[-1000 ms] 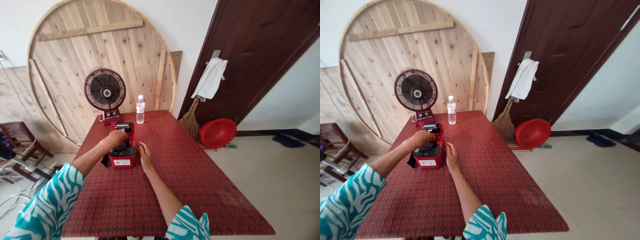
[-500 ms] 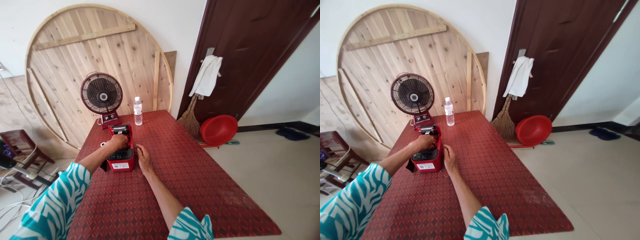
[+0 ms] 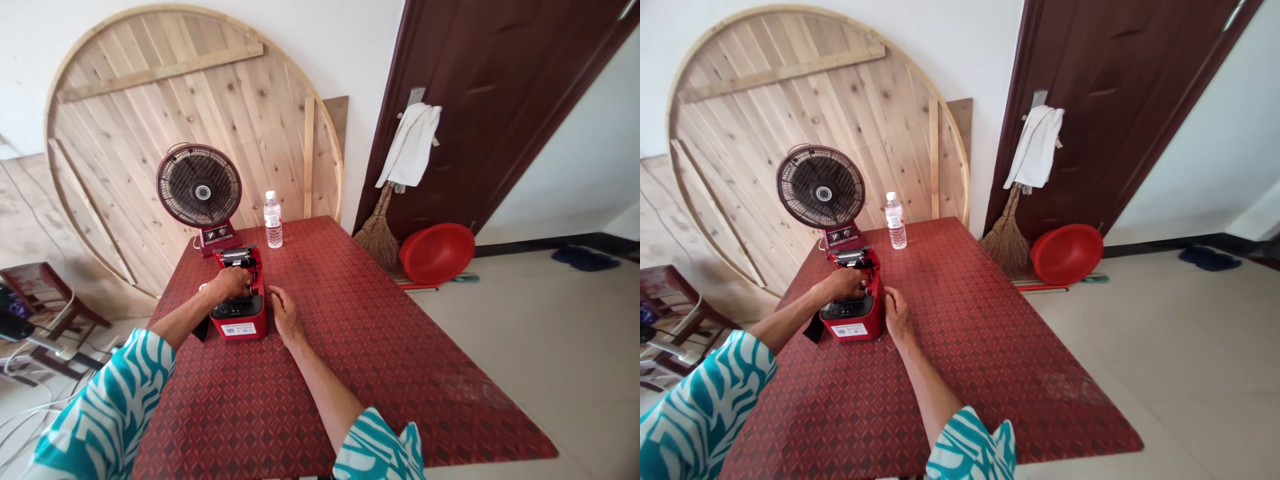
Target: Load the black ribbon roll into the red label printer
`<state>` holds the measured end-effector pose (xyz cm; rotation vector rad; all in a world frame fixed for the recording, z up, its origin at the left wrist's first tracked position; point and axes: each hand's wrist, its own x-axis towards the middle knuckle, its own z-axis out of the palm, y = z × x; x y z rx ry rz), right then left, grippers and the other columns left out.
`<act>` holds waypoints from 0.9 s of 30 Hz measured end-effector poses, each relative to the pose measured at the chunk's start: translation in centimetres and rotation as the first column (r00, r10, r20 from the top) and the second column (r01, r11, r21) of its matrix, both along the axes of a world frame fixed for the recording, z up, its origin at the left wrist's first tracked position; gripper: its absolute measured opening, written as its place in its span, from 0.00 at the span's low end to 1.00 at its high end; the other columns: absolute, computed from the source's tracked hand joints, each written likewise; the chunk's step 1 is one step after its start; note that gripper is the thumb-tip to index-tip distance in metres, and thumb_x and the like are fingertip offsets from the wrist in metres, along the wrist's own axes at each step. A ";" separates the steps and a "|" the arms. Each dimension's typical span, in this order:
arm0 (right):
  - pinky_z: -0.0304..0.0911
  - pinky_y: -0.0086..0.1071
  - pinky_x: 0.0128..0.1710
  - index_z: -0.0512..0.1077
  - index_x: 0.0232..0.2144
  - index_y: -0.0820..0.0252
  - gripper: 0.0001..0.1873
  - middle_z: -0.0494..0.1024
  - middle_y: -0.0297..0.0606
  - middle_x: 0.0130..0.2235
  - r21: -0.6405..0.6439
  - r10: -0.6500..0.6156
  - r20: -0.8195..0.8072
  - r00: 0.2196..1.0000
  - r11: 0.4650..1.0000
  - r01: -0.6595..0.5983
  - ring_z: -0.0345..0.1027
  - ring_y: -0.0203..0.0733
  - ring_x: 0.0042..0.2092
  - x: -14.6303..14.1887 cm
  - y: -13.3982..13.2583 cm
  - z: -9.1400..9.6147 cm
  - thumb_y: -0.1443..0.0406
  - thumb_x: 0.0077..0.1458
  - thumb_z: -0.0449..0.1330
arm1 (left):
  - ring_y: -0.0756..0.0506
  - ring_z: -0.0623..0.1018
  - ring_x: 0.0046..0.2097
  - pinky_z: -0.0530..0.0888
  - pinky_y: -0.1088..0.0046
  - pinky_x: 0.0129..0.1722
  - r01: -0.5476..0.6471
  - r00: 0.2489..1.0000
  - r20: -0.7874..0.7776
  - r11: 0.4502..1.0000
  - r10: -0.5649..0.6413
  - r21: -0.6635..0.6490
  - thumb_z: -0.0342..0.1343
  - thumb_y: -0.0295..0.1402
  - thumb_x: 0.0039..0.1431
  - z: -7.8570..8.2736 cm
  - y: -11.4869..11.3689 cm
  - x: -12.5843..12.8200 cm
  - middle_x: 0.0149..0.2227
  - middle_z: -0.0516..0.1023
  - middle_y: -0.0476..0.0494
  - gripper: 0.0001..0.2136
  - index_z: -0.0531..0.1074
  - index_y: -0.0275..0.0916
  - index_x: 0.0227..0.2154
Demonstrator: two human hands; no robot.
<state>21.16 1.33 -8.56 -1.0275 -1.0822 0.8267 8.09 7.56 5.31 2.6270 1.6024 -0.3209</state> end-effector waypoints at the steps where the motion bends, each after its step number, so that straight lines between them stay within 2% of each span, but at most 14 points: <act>1: 0.64 0.39 0.51 0.75 0.42 0.52 0.15 0.80 0.36 0.43 0.006 0.003 0.001 1.000 1.000 -0.003 0.72 0.44 0.47 0.0 0.0 0.0 0.59 0.55 0.52 | 0.37 0.79 0.43 0.72 0.71 0.37 0.000 1.000 0.004 1.000 0.000 0.007 0.60 0.30 0.46 -0.1 -0.1 -0.1 0.38 0.81 0.37 0.11 0.77 0.41 0.36; 7: 0.62 0.41 0.54 0.74 0.42 0.53 0.16 0.79 0.37 0.46 -0.015 0.006 -0.005 1.000 1.000 -0.006 0.71 0.45 0.49 0.0 0.1 -0.4 0.59 0.56 0.52 | 0.36 0.79 0.44 0.73 0.68 0.39 0.044 0.999 0.001 0.998 -0.044 -0.043 0.57 0.32 0.50 -0.2 0.0 0.0 0.40 0.80 0.35 0.16 0.75 0.39 0.43; 10: 0.62 0.42 0.54 0.74 0.43 0.53 0.16 0.79 0.38 0.46 -0.030 0.004 0.019 1.000 1.000 -0.004 0.71 0.45 0.50 0.0 0.1 -0.4 0.59 0.56 0.52 | 0.33 0.79 0.45 0.73 0.64 0.38 0.012 0.998 -0.064 0.999 -0.015 -0.043 0.54 0.35 0.52 0.0 -0.2 0.6 0.40 0.80 0.30 0.14 0.77 0.36 0.40; 13: 0.62 0.42 0.53 0.74 0.43 0.53 0.16 0.79 0.38 0.46 -0.041 0.004 0.035 0.999 0.999 -0.003 0.71 0.45 0.50 0.0 0.0 -0.2 0.59 0.56 0.51 | 0.33 0.78 0.46 0.73 0.65 0.39 0.005 0.997 -0.074 1.000 -0.006 -0.016 0.55 0.33 0.51 0.0 -0.4 0.9 0.41 0.79 0.28 0.13 0.77 0.34 0.38; 18: 0.63 0.40 0.52 0.75 0.43 0.54 0.16 0.79 0.38 0.45 -0.029 -0.018 0.050 0.999 0.999 0.019 0.71 0.45 0.49 0.0 0.0 -0.1 0.59 0.56 0.51 | 0.40 0.78 0.43 0.70 0.73 0.37 0.073 0.994 0.090 0.995 -0.067 -0.073 0.56 0.27 0.48 -0.4 0.1 -0.3 0.40 0.80 0.37 0.11 0.74 0.37 0.37; 21: 0.63 0.39 0.53 0.74 0.43 0.54 0.17 0.79 0.38 0.46 -0.023 -0.006 0.072 0.997 1.000 0.007 0.71 0.44 0.50 0.0 0.1 -0.1 0.59 0.57 0.50 | 0.43 0.77 0.39 0.69 0.75 0.36 0.099 0.980 0.178 0.993 -0.085 -0.070 0.59 0.27 0.45 -0.7 0.6 -1.0 0.37 0.79 0.44 0.10 0.72 0.39 0.34; 27: 0.63 0.39 0.53 0.74 0.43 0.56 0.17 0.79 0.40 0.46 -0.009 -0.016 0.098 0.995 1.000 0.017 0.71 0.44 0.50 0.1 0.1 -0.1 0.60 0.57 0.50 | 0.47 0.74 0.34 0.67 0.75 0.32 0.046 0.939 0.342 0.998 -0.032 -0.034 0.63 0.30 0.41 -1.9 1.0 -1.7 0.31 0.75 0.50 0.12 0.69 0.39 0.31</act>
